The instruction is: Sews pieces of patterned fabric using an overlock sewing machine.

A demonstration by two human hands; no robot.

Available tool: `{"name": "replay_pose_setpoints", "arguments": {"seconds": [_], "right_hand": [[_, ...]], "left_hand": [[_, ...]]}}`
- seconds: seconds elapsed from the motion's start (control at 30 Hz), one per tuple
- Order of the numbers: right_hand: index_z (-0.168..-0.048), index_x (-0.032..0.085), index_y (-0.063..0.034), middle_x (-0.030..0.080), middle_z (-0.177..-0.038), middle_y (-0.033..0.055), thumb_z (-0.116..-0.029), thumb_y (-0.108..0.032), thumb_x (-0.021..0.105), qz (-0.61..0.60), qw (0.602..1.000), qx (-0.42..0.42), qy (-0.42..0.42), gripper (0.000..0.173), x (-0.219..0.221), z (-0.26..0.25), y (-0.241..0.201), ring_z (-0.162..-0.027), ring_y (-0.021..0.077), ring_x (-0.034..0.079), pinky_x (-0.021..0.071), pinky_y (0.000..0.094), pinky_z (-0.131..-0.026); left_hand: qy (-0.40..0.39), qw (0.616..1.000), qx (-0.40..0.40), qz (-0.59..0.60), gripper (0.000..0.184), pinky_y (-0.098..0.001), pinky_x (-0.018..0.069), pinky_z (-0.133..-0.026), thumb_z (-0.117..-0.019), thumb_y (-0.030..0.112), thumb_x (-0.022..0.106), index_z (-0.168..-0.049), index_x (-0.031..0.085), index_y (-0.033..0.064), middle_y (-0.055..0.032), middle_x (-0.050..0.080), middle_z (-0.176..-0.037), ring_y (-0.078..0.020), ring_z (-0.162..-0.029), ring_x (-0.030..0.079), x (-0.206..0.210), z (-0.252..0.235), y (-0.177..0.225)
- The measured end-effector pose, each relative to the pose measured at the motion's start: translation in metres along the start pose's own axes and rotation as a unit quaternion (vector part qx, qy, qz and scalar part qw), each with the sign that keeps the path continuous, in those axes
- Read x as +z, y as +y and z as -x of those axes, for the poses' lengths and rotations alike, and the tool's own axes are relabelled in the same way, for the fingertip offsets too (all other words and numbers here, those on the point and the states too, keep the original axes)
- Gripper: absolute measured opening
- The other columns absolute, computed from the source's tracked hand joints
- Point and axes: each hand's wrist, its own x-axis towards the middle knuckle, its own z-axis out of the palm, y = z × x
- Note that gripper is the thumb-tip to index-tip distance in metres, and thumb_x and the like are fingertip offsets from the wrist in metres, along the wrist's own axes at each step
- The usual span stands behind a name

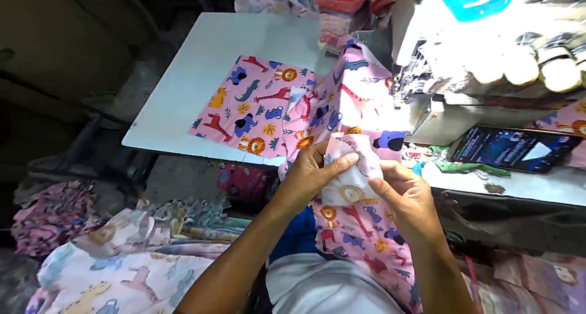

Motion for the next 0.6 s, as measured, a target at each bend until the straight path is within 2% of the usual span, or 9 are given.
{"name": "replay_pose_setpoints", "arguments": {"seconds": [0.1, 0.17, 0.2, 0.27, 0.33, 0.4, 0.47, 0.53, 0.6], "right_hand": [[-0.096, 0.074, -0.0081, 0.068, -0.096, -0.0038, -0.0941, -0.014, 0.072, 0.044, 0.998, -0.037, 0.011, 0.006, 0.002, -0.002, 0.001, -0.085, 0.0025, 0.065, 0.0575, 0.0168, -0.076], [-0.100, 0.071, -0.0086, 0.069, -0.101, -0.0042, -0.0979, -0.014, 0.067, 0.056, 0.998, -0.040, 0.008, 0.007, 0.005, 0.000, 0.000, -0.092, 0.0020, 0.067, 0.0578, 0.0171, -0.082], [-0.103, 0.069, -0.0076, 0.070, -0.100, -0.0048, -0.0993, -0.011, 0.064, 0.058, 0.997, -0.040, 0.010, 0.007, 0.007, 0.002, -0.001, -0.091, 0.0010, 0.067, 0.0573, 0.0171, -0.082], [-0.108, 0.065, -0.0025, 0.072, -0.097, -0.0045, -0.0996, -0.006, 0.061, 0.074, 0.996, -0.048, 0.019, 0.010, 0.012, 0.008, -0.005, -0.088, -0.0005, 0.068, 0.0577, 0.0166, -0.082], [-0.113, 0.065, 0.0048, 0.074, -0.101, -0.0018, -0.0995, -0.004, 0.061, 0.104, 0.991, -0.078, 0.041, 0.017, 0.014, 0.016, -0.005, -0.091, -0.0004, 0.070, 0.0588, 0.0167, -0.084], [-0.107, 0.068, 0.0051, 0.074, -0.098, -0.0019, -0.0978, -0.005, 0.064, 0.151, 0.977, -0.106, 0.106, 0.014, 0.013, 0.019, 0.001, -0.088, -0.0019, 0.070, 0.0587, 0.0151, -0.082], [-0.098, 0.072, 0.0013, 0.071, -0.094, -0.0005, -0.0945, -0.008, 0.069, 0.201, 0.953, -0.132, 0.186, 0.011, 0.006, 0.012, 0.016, -0.089, -0.0013, 0.067, 0.0563, 0.0138, -0.082], [-0.092, 0.075, -0.0017, 0.064, -0.101, 0.0031, -0.0910, -0.013, 0.074, 0.228, 0.934, -0.149, 0.229, 0.011, -0.006, 0.000, 0.030, -0.099, 0.0021, 0.061, 0.0519, 0.0126, -0.085], [-0.092, 0.076, -0.0026, 0.062, -0.115, 0.0072, -0.0904, -0.015, 0.074, 0.220, 0.938, -0.143, 0.228, 0.013, -0.015, -0.009, 0.034, -0.113, 0.0059, 0.058, 0.0507, 0.0147, -0.095]], "left_hand": [[0.031, 0.999, 0.019, -0.025, 0.012, -0.0200, 0.0587, -0.066, -0.1022, 0.015, 0.062, -0.103, 0.072, 0.0083, 0.0032, 0.073, -0.083, -0.0023, -0.071, 0.068, -0.002, -0.003, -0.001], [0.038, 0.994, 0.063, -0.082, 0.015, -0.0181, 0.0566, -0.063, -0.1034, 0.016, 0.060, -0.101, 0.072, 0.0078, 0.0033, 0.071, -0.080, -0.0011, -0.068, 0.066, -0.005, -0.005, -0.001], [0.040, 0.986, 0.095, -0.131, 0.013, -0.0165, 0.0544, -0.061, -0.1030, 0.016, 0.061, -0.100, 0.071, 0.0084, 0.0036, 0.069, -0.081, -0.0003, -0.068, 0.064, -0.008, -0.006, 0.000], [0.043, 0.952, 0.175, -0.248, 0.010, -0.0143, 0.0508, -0.060, -0.1006, 0.015, 0.064, -0.102, 0.072, 0.0084, 0.0037, 0.070, -0.086, 0.0010, -0.069, 0.062, -0.011, -0.010, 0.011], [0.012, 0.894, 0.266, -0.360, 0.012, -0.0145, 0.0502, -0.068, -0.0990, 0.015, 0.066, -0.101, 0.074, 0.0062, 0.0019, 0.071, -0.089, 0.0008, -0.077, 0.063, -0.009, -0.024, 0.028], [-0.041, 0.826, 0.351, -0.440, 0.015, -0.0210, 0.0479, -0.073, -0.0986, 0.015, 0.065, -0.098, 0.076, 0.0041, -0.0044, 0.072, -0.088, -0.0072, -0.081, 0.064, 0.000, -0.050, 0.040], [-0.077, 0.776, 0.408, -0.476, 0.017, -0.0275, 0.0477, -0.073, -0.0979, 0.016, 0.065, -0.096, 0.078, 0.0055, -0.0082, 0.073, -0.087, -0.0155, -0.080, 0.066, 0.007, -0.084, 0.035], [-0.084, 0.762, 0.426, -0.480, 0.014, -0.0291, 0.0502, -0.075, -0.0951, 0.016, 0.068, -0.092, 0.077, 0.0054, -0.0094, 0.073, -0.085, -0.0181, -0.081, 0.068, 0.013, -0.112, 0.025], [-0.084, 0.774, 0.413, -0.472, 0.013, -0.0278, 0.0503, -0.077, -0.0941, 0.015, 0.070, -0.090, 0.075, 0.0039, -0.0095, 0.071, -0.085, -0.0170, -0.084, 0.067, 0.016, -0.124, 0.021]]}}
